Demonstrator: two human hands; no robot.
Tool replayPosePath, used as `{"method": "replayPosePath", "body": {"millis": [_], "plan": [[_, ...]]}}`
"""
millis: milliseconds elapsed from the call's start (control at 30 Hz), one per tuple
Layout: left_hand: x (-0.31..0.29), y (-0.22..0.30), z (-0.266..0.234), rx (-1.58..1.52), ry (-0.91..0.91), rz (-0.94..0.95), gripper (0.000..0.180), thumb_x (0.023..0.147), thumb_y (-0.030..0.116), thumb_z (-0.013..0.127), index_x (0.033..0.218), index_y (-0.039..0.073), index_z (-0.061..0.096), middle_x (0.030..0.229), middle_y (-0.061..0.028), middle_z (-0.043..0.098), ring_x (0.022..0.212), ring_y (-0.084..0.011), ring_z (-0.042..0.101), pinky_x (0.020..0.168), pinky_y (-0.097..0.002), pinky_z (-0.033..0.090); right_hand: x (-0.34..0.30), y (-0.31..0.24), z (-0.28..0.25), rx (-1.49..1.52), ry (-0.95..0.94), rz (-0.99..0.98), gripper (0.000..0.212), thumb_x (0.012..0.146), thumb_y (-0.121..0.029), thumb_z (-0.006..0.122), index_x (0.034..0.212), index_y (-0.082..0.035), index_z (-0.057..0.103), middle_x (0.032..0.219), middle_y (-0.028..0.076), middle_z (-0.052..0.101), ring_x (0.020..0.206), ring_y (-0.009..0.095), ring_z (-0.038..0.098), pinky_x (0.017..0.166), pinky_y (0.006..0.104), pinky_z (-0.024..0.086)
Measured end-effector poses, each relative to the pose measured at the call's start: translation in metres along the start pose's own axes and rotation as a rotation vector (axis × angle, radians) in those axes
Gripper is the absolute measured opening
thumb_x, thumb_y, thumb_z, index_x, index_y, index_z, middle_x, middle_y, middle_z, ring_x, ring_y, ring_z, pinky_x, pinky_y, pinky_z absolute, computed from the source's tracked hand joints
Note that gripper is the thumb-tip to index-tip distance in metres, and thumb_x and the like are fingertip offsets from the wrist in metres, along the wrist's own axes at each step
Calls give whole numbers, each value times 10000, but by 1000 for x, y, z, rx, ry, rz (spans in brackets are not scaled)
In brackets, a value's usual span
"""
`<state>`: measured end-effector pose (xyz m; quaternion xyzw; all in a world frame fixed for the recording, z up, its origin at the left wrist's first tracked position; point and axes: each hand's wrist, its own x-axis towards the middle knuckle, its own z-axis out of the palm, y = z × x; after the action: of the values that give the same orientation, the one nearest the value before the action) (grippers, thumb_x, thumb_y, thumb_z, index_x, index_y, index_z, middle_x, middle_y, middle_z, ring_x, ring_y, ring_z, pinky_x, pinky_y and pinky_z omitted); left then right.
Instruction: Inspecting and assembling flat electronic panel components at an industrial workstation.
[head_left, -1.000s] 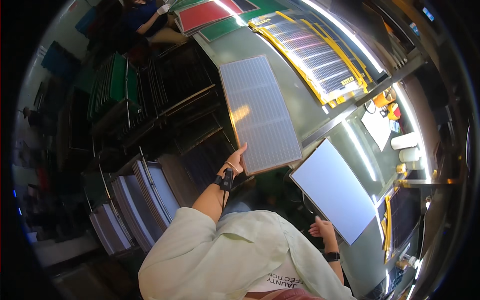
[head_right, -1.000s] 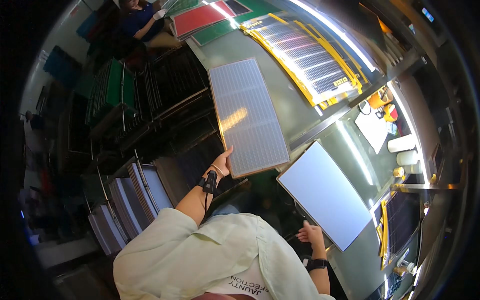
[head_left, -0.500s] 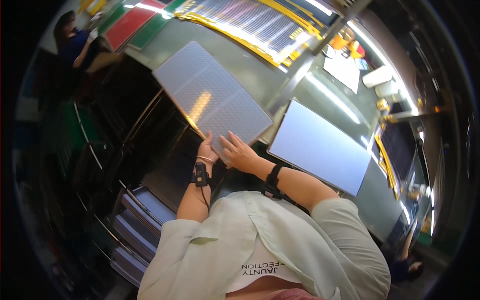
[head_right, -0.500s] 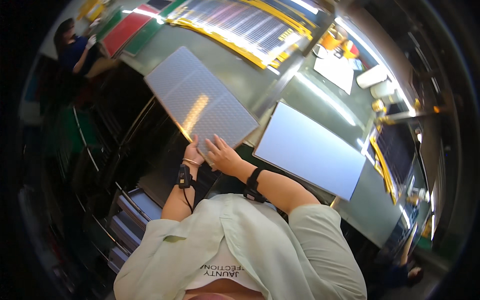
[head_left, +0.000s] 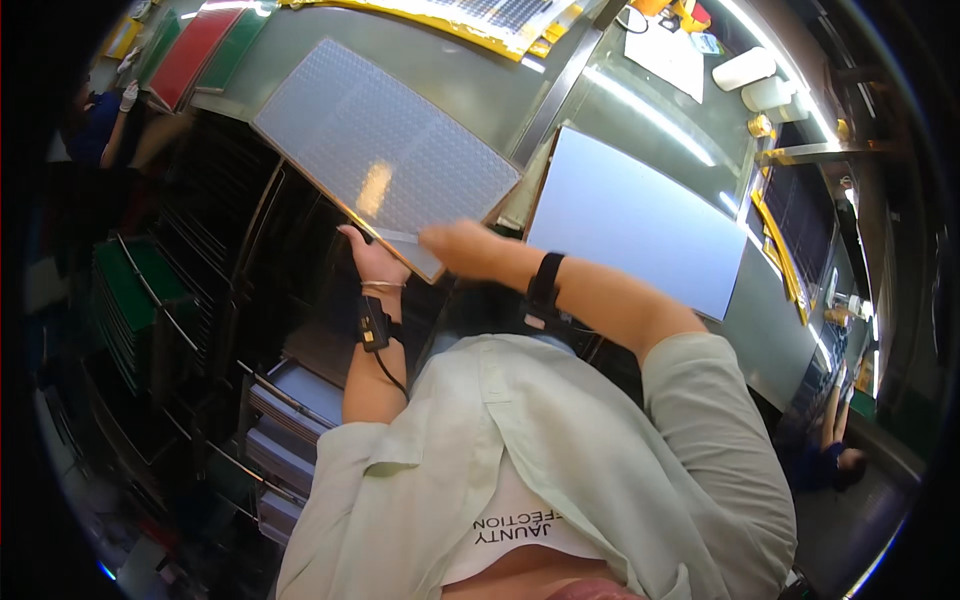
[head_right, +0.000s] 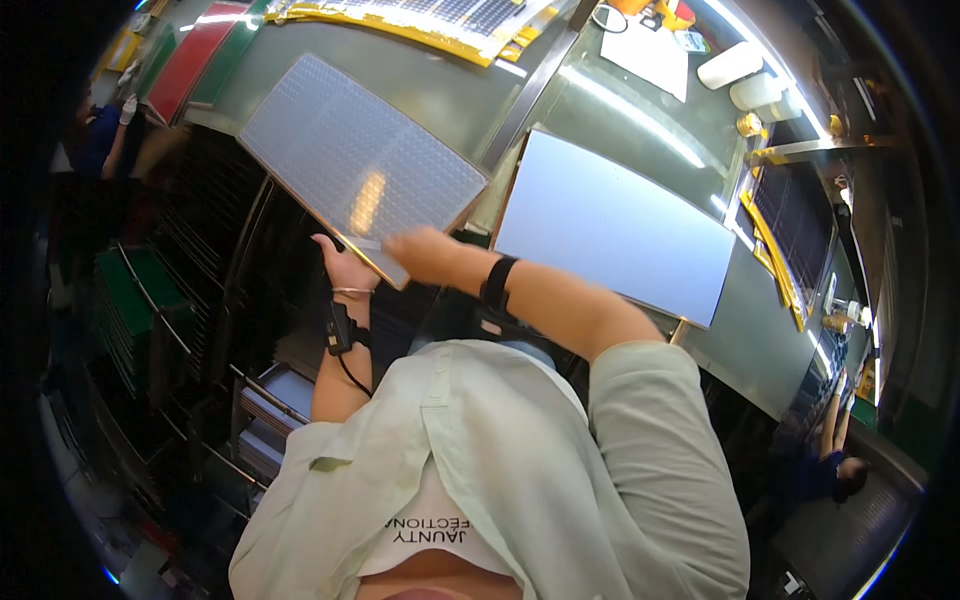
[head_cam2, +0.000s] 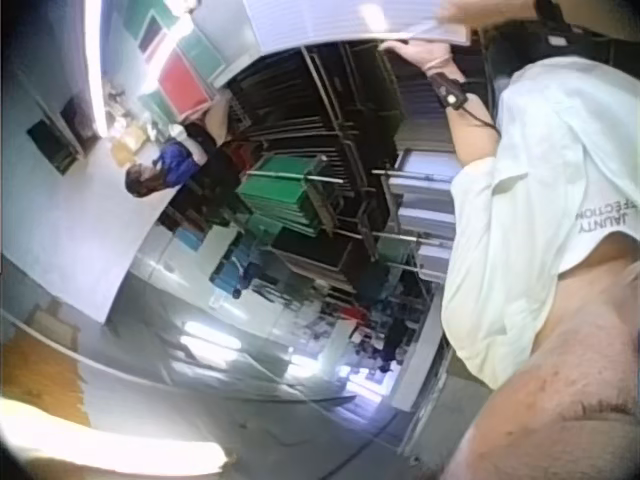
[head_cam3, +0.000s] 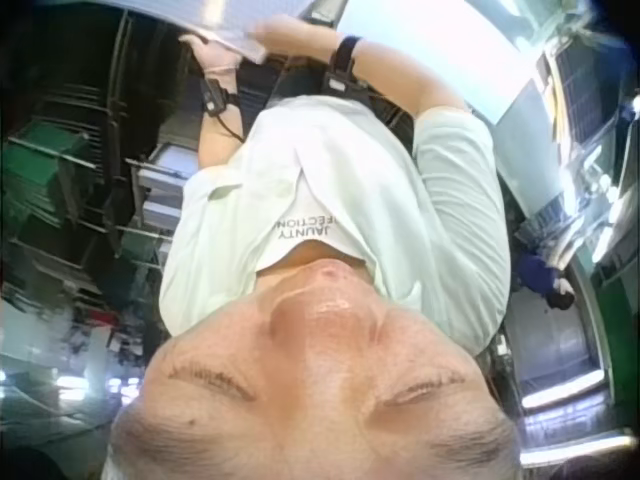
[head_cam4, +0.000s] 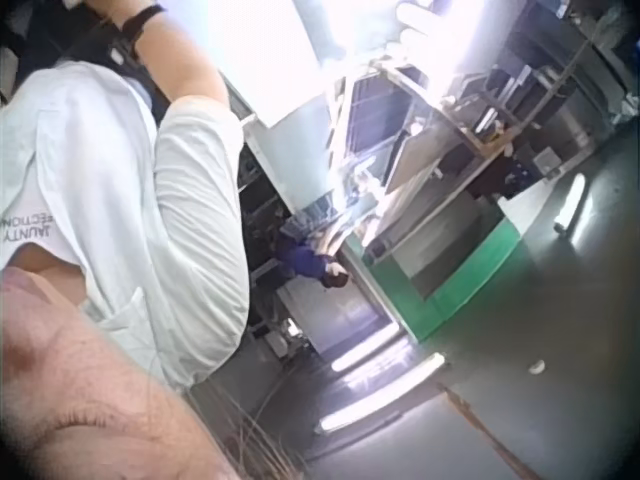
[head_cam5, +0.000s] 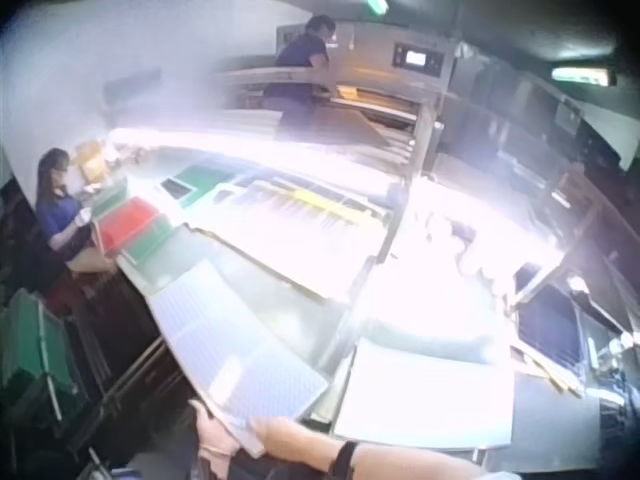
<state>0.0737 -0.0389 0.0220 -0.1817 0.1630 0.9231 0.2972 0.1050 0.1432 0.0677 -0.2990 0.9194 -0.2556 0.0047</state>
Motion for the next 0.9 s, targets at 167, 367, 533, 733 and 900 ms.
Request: {"method": "replayPosePath", "body": {"millis": [167, 367, 533, 733, 900], "plan": [[39, 41, -47, 406, 315, 130, 648, 830, 508, 537, 1223, 4, 433, 1180, -131, 517, 1037, -287, 523, 888, -433, 424, 56, 15, -102, 292, 139, 223, 63, 757, -84, 535, 796, -115, 574, 618, 122, 563, 612, 307, 583, 525, 412, 443], [65, 35, -18, 538, 657, 125, 506, 865, 385, 559, 1163, -20, 496, 1063, -171, 563, 971, -296, 560, 766, -437, 481, 118, -15, -255, -359, 639, 103, 78, 740, -109, 497, 712, -93, 567, 634, 140, 574, 614, 324, 586, 510, 433, 415], [61, 33, 19, 572, 736, 107, 456, 890, 292, 544, 1219, -5, 437, 1177, -142, 527, 1054, -269, 521, 885, -430, 433, 53, -38, -326, -808, 724, -402, 112, 672, -68, 616, 761, -133, 637, 692, 37, 535, 659, 217, 478, 582, 334, 356], [49, 45, 26, 839, 336, 527, 876, 779, 634, 480, 1355, 13, 258, 1358, -236, 316, 1230, -348, 352, 1000, -493, 293, -140, -32, -311, -330, 569, 265, 248, 718, -72, 687, 965, -73, 668, 712, 52, 641, 609, 146, 575, 549, 265, 454], [26, 6, 122, 185, -320, -121, 997, 720, 789, 259, 1393, 55, 208, 1437, -221, 174, 1301, -432, 201, 1022, -575, 217, -261, -12, -226, 549, 878, 816, 263, 832, -63, 592, 1091, -20, 597, 889, 92, 665, 705, 101, 600, 592, 213, 467]]}}
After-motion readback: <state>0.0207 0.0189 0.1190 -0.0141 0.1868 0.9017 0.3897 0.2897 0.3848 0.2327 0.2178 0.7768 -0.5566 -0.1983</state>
